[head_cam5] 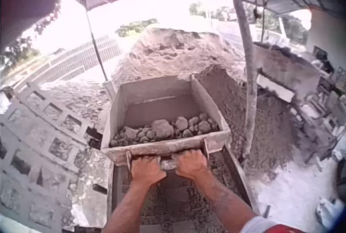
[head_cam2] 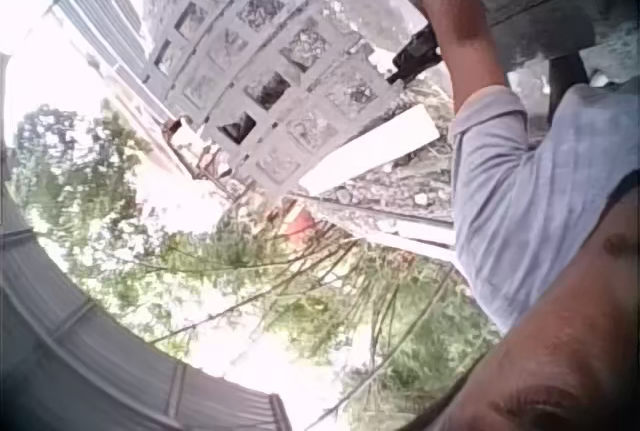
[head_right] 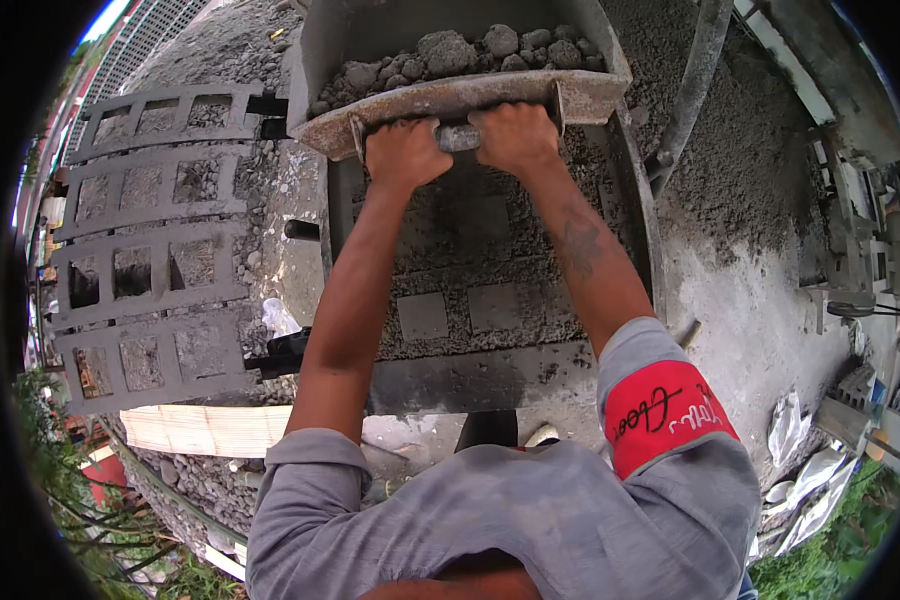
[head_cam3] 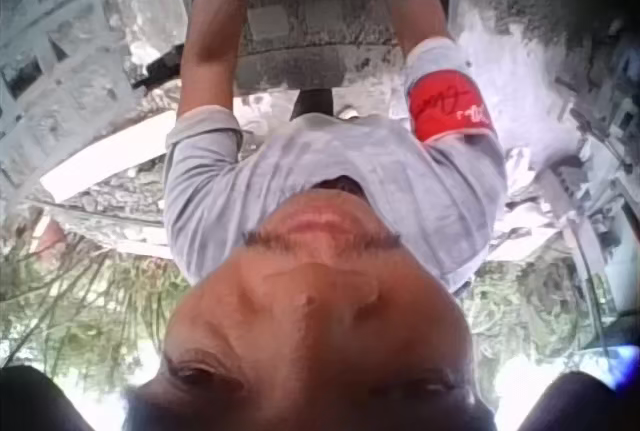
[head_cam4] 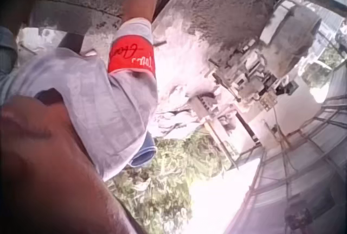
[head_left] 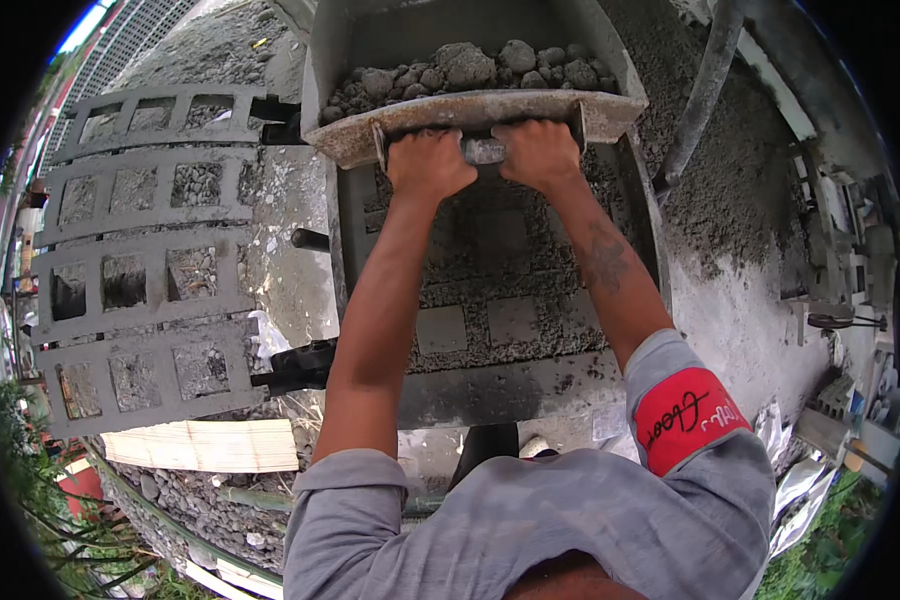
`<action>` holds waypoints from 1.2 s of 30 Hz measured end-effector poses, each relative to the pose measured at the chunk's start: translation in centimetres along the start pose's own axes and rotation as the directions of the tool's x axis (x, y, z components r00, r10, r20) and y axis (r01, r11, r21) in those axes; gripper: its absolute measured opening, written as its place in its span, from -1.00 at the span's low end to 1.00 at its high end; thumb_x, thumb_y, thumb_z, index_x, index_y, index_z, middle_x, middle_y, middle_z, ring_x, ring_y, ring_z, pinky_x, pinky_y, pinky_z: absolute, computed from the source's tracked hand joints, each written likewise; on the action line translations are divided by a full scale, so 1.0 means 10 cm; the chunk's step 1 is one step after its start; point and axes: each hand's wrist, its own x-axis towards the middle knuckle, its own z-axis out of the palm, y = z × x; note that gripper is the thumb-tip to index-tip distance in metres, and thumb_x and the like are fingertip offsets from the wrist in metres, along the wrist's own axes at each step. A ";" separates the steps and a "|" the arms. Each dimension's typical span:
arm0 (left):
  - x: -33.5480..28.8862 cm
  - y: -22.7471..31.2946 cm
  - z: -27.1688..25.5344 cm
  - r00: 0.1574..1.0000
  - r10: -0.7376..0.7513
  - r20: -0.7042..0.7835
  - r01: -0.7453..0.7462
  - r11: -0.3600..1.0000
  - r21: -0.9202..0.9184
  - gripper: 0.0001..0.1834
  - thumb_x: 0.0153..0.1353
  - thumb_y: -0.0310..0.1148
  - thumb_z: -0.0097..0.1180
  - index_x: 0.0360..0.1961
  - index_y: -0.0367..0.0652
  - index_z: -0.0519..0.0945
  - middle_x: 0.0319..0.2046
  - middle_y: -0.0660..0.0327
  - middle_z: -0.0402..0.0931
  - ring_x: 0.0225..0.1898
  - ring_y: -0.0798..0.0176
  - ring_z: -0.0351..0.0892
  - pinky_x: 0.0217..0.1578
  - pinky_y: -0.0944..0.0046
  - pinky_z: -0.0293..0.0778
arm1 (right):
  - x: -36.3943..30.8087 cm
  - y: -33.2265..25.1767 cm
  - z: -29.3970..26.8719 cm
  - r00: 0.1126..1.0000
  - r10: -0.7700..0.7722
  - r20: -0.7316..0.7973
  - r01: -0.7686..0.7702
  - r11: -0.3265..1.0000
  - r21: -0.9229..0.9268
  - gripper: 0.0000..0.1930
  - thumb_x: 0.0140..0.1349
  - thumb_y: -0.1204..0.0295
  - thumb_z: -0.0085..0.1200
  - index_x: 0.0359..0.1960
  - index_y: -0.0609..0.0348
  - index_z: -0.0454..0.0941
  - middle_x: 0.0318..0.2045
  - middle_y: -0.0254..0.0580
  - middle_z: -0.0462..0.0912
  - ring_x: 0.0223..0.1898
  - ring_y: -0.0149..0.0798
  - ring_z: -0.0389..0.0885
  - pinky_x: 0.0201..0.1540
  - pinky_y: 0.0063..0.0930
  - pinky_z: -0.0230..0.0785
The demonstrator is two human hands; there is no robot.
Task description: The person places metal inserts into a block-making mold, slides a hopper back and forth to fill the mold with concrete mix, and operates the machine lever to compress and demold concrete blocks. Afterward, the person shovels concrete mix from a pile into the hopper using a shovel.
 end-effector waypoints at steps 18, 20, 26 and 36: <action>-2.42 0.45 -0.46 0.990 0.140 0.032 -0.136 0.985 -0.106 -0.64 -0.24 -0.32 0.04 -0.32 -0.12 0.62 -0.29 -0.05 0.57 -0.20 -0.03 0.57 -0.15 0.03 0.45 | -2.31 -0.84 -0.82 0.959 -0.026 0.284 0.012 0.999 0.051 -0.60 -0.13 0.32 0.07 -0.15 -0.04 0.58 -0.17 -0.05 0.58 -0.10 -0.05 0.54 -0.02 -0.18 0.36; -3.23 0.73 -0.50 0.912 0.178 -0.370 -0.224 0.971 -0.085 -0.40 -0.30 -0.33 0.07 -0.06 -0.05 0.57 -0.13 -0.07 0.52 -0.04 -0.04 0.51 0.04 0.07 0.37 | -2.55 -0.85 -1.22 0.974 -0.003 0.224 -0.010 0.998 0.056 -0.61 -0.16 0.32 0.08 -0.18 -0.03 0.60 -0.16 -0.05 0.57 -0.08 -0.05 0.54 0.01 -0.16 0.34; -3.55 0.80 0.09 0.982 0.031 -0.185 -0.048 0.995 -0.087 -0.66 -0.36 -0.34 0.14 -0.40 -0.01 0.61 -0.48 0.14 0.57 -0.41 0.02 0.57 -0.39 0.07 0.46 | -3.35 -1.20 -0.53 0.932 0.109 0.345 -0.157 0.981 0.114 -0.67 -0.15 0.40 0.11 -0.24 0.04 0.57 -0.24 -0.06 0.59 -0.14 -0.10 0.56 -0.11 -0.16 0.36; -3.22 0.77 0.11 0.904 0.047 -0.424 -0.156 0.962 -0.224 -0.69 -0.35 -0.30 0.15 -0.43 -0.08 0.61 -0.48 0.16 0.58 -0.40 0.07 0.57 -0.20 0.13 0.43 | -3.06 -1.31 -0.12 0.977 -0.106 -0.183 0.127 0.986 0.111 -0.71 -0.25 0.41 0.18 -0.36 -0.02 0.54 -0.51 -0.24 0.60 -0.41 -0.21 0.62 -0.37 -0.37 0.47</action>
